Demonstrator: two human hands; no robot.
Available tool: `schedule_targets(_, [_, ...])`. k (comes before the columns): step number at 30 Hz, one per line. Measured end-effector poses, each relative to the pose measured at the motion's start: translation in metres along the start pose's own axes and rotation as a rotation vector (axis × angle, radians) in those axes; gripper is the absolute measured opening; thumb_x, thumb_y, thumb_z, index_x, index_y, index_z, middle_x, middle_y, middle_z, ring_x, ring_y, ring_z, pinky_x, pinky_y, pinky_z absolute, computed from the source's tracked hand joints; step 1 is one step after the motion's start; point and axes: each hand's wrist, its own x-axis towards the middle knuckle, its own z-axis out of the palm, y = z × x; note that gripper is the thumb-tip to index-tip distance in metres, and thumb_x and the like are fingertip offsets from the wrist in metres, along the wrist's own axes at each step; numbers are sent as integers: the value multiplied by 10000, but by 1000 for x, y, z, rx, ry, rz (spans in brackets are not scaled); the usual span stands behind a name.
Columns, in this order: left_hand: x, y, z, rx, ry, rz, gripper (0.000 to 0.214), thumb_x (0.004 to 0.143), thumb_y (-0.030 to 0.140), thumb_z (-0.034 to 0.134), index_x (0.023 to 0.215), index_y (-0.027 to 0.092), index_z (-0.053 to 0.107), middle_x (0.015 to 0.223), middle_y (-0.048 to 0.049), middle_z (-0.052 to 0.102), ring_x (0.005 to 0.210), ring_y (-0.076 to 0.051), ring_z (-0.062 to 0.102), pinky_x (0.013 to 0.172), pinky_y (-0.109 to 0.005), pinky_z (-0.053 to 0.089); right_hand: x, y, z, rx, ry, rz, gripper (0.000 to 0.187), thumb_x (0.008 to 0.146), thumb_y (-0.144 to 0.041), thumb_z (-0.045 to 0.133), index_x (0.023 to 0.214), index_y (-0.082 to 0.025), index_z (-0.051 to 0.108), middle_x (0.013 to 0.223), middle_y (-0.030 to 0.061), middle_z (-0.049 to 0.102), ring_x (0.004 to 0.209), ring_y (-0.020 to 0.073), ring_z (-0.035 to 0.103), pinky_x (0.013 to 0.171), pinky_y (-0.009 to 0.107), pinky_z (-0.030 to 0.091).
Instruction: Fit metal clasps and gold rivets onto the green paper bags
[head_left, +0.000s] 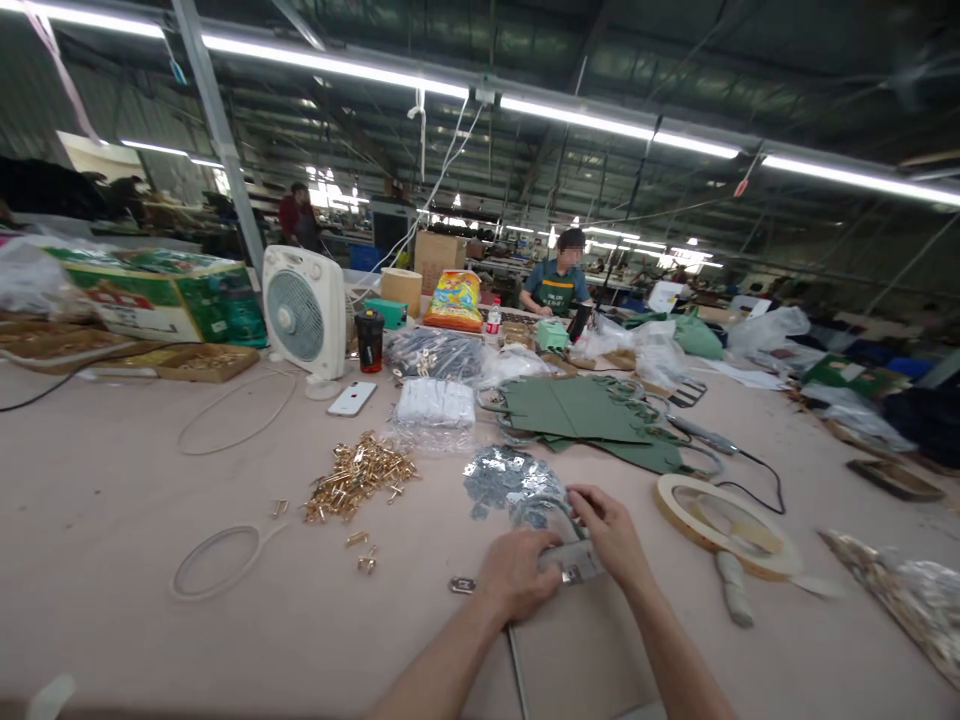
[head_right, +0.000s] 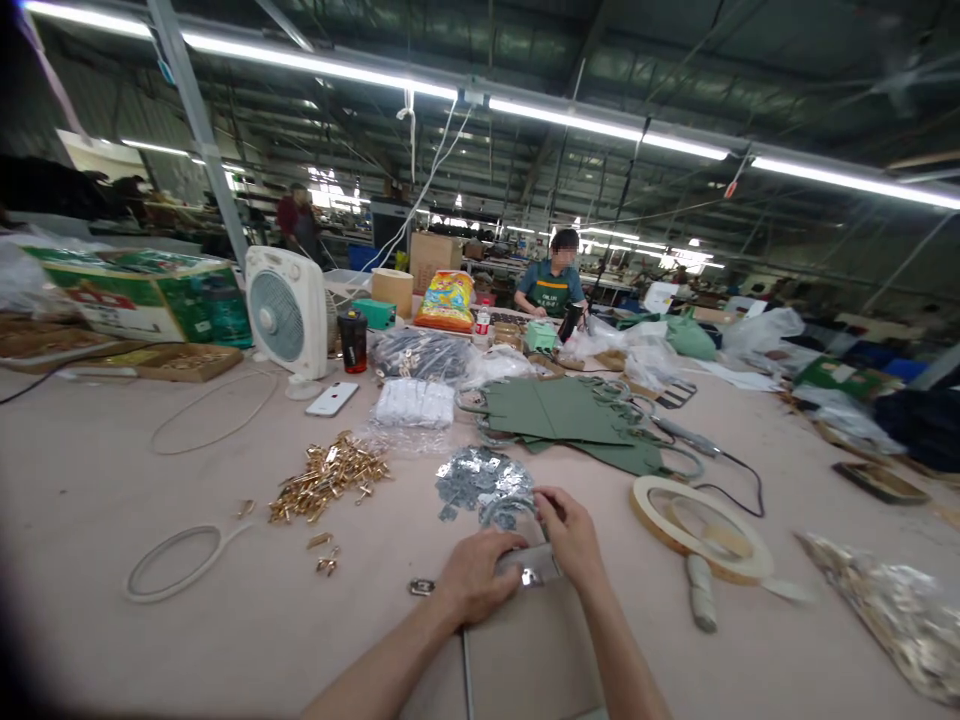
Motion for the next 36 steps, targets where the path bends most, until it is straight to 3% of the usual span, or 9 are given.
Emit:
schedule_targets(5, [1, -2, 2, -12, 18, 35, 379, 910, 286, 464, 1200, 293, 707, 1189, -37, 732, 1083, -254, 663, 989, -378, 520, 33, 3, 48, -343, -189, -133, 269, 910, -337, 581, 1056, -214, 770, 1088, 82, 767, 1011, 243, 700, 953, 340, 522])
schedule_targets(8, [1, -6, 6, 4, 31, 20, 354, 912, 267, 443, 1135, 263, 718, 1163, -52, 739, 1078, -264, 667, 976, -380, 527, 44, 8, 67, -466, -226, -123, 245, 858, -220, 607, 1018, -210, 793, 1069, 92, 766, 1014, 250, 694, 982, 354, 494])
schedule_targets(12, [1, -9, 7, -21, 32, 24, 356, 905, 250, 446, 1130, 266, 721, 1184, -47, 740, 1097, -261, 670, 993, -376, 526, 56, 13, 76, -588, -277, -91, 214, 824, -182, 652, 954, -213, 820, 1070, 109, 765, 1015, 254, 695, 951, 334, 483])
schedule_targets(17, [-1, -8, 3, -47, 4, 21, 411, 938, 244, 421, 1237, 291, 699, 1245, -31, 725, 1150, -247, 655, 1037, -371, 502, 74, 14, 83, -657, -377, -57, 168, 686, -100, 730, 718, -242, 812, 798, 55, 779, 826, 218, 710, 793, 269, 483])
schedule_targets(22, [-3, -6, 1, -26, 3, -1, 420, 950, 227, 420, 1249, 309, 703, 1190, -31, 741, 1110, -239, 670, 1016, -362, 507, 91, 13, 92, -638, -402, -36, 240, 523, -25, 783, 478, -243, 691, 528, 7, 659, 624, 203, 641, 693, 288, 463])
schedule_targets(25, [-2, -7, 2, -24, 9, -11, 426, 957, 234, 426, 1273, 317, 699, 1195, -26, 743, 1102, -241, 673, 1021, -367, 507, 94, 11, 91, -566, -404, -49, 280, 486, -31, 807, 423, -231, 622, 468, -15, 588, 579, 186, 598, 679, 290, 449])
schedule_targets(29, [1, -9, 6, -67, 37, -14, 403, 938, 233, 449, 1222, 298, 729, 1184, -23, 748, 1101, -239, 674, 1019, -357, 510, 83, 3, 81, -398, -346, -85, 204, 557, -126, 810, 502, -227, 642, 557, -23, 624, 637, 173, 583, 708, 277, 450])
schedule_targets(32, [3, -9, 10, -89, 45, -3, 397, 916, 195, 447, 1172, 279, 738, 1164, -18, 754, 1091, -225, 675, 1010, -340, 505, 67, -3, 65, -239, -218, -90, 52, 697, -233, 757, 691, -224, 707, 708, -5, 687, 731, 179, 603, 752, 280, 468])
schedule_targets(36, [10, -14, 15, -98, 34, 16, 394, 953, 193, 409, 1177, 256, 727, 1168, -30, 755, 1119, -219, 669, 1024, -350, 493, 47, 1, 19, -26, 27, -28, 292, 876, -426, 612, 1058, -216, 701, 827, 2, 683, 746, 166, 612, 713, 272, 498])
